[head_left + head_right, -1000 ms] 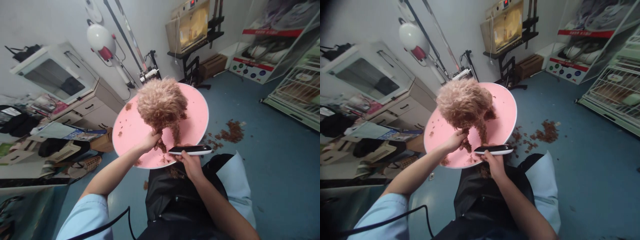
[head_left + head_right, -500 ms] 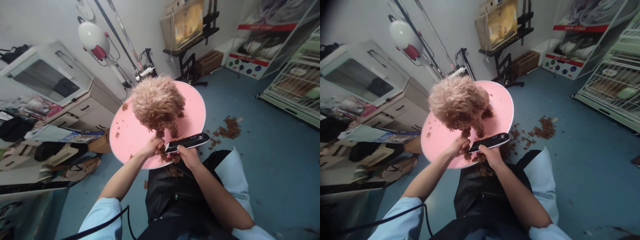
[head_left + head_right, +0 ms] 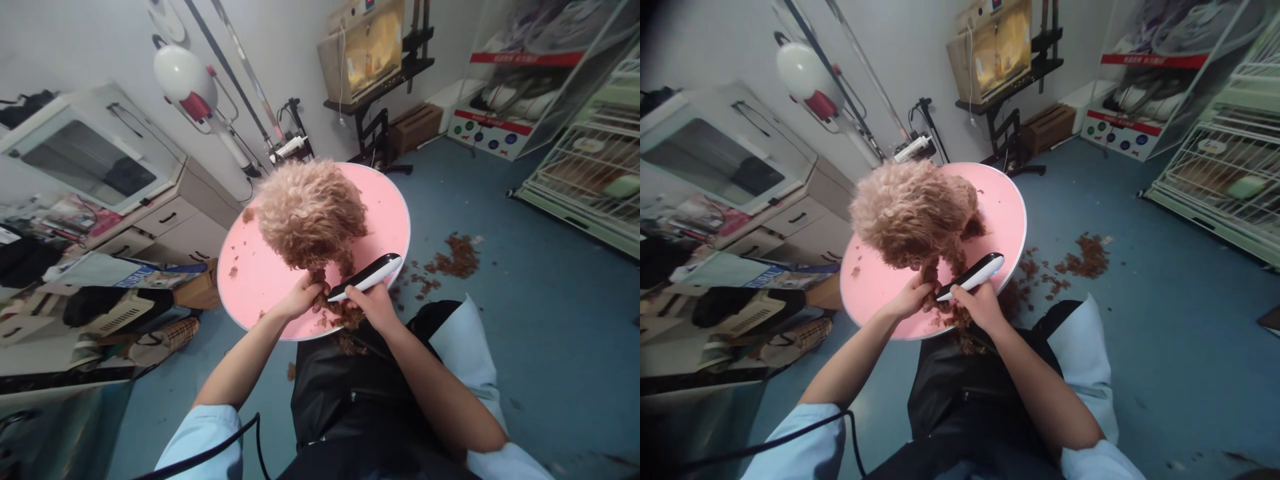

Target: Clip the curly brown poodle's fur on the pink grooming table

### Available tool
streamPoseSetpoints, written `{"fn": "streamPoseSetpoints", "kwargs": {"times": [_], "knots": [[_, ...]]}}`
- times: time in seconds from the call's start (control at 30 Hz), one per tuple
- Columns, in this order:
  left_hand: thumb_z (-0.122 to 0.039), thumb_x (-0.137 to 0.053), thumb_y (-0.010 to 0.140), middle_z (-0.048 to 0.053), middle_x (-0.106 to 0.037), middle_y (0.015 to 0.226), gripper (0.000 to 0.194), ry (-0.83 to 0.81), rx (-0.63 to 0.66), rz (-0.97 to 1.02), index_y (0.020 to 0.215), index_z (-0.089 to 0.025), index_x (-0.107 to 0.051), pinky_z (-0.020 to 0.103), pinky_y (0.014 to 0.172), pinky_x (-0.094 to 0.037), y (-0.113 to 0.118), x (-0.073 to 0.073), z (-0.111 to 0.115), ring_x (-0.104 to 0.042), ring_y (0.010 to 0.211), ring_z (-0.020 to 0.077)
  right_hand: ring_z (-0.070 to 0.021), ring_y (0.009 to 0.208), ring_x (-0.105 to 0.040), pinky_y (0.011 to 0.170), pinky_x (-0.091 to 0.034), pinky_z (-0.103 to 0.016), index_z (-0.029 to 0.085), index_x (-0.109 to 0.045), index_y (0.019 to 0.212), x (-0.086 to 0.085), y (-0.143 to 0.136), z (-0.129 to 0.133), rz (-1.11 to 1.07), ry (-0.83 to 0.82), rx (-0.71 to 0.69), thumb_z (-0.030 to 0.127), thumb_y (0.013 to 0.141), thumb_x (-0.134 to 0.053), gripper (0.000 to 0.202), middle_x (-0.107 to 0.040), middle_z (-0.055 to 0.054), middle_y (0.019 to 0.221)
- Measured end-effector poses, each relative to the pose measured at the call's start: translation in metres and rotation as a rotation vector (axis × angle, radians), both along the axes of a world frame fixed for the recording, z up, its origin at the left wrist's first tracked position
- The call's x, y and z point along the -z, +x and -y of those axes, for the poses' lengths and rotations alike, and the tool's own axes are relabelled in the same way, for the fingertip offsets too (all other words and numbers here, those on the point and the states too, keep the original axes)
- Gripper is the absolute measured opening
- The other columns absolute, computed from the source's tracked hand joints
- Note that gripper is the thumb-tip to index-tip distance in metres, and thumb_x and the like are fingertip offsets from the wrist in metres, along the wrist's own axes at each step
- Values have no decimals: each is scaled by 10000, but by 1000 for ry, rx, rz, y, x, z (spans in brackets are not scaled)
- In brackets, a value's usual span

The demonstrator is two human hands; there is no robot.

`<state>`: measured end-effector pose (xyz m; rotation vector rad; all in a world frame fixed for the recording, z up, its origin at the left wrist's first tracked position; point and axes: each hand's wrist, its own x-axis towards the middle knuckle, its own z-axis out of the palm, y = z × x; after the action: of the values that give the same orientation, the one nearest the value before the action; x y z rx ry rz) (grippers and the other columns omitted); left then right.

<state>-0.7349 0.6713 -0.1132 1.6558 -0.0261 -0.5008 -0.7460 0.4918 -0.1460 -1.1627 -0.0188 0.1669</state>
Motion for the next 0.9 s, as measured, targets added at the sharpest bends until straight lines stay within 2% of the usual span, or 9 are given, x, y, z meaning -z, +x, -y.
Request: {"fn": "streamPoseSetpoints", "kwargs": {"times": [0.13,0.27,0.43,0.53,0.63,0.77,0.8,0.9], "knots": [[-225,-526,793,-70,-538,630,290,44,34,24,1049,-167,-402,194,369,-373,-1,-5,-1,-492,362,65,-123,440,-543,427,-450,-234,182,-563,643,-8,0,0,27,-69,54,378,740,-674,246,-599,8,509],[-220,-505,826,-76,-538,561,390,118,68,12,1174,-138,-348,200,398,-435,-2,-9,-1,-546,384,99,-146,489,-599,459,-472,-236,164,-605,692,-12,5,2,97,-201,-125,290,717,-688,153,-636,-3,541],[-219,-522,837,-51,-572,618,401,81,67,15,1189,-139,-348,211,413,-475,-5,-11,-1,-583,420,110,-142,497,-590,480,-475,-241,166,-595,673,-16,10,1,129,-232,-90,304,761,-633,169,-632,-6,549],[-216,-514,839,-66,-562,574,382,105,79,15,1169,-144,-337,218,420,-492,-7,-11,-3,-596,424,126,-149,538,-607,493,-478,-237,164,-612,715,-16,13,1,185,-251,-220,248,715,-659,96,-641,1,585],[-229,-497,846,-48,-581,561,272,112,137,3,1072,-153,-368,219,410,-487,-8,-11,-3,-600,418,135,-151,554,-612,496,-478,-235,158,-629,724,-13,17,4,208,-211,-334,197,660,-659,81,-652,1,609],[-217,-502,823,-29,-588,598,120,133,106,59,908,-157,-442,198,390,-457,-8,-11,-4,-554,395,93,-153,523,-595,494,-484,-260,154,-650,729,-8,18,7,109,-105,-219,275,661,-656,139,-652,-10,598],[-215,-498,822,-33,-578,582,95,138,105,68,884,-154,-458,194,387,-452,-8,-10,-4,-543,389,87,-160,547,-607,519,-497,-269,154,-657,730,-6,19,7,105,-88,-235,287,665,-657,148,-658,-16,608],[-221,-477,826,-27,-553,533,85,148,124,48,791,-145,-492,192,390,-448,-8,-11,-6,-546,394,92,-189,676,-653,624,-533,-295,154,-686,784,-2,20,12,162,-33,-453,263,622,-702,197,-700,-31,712]]}}
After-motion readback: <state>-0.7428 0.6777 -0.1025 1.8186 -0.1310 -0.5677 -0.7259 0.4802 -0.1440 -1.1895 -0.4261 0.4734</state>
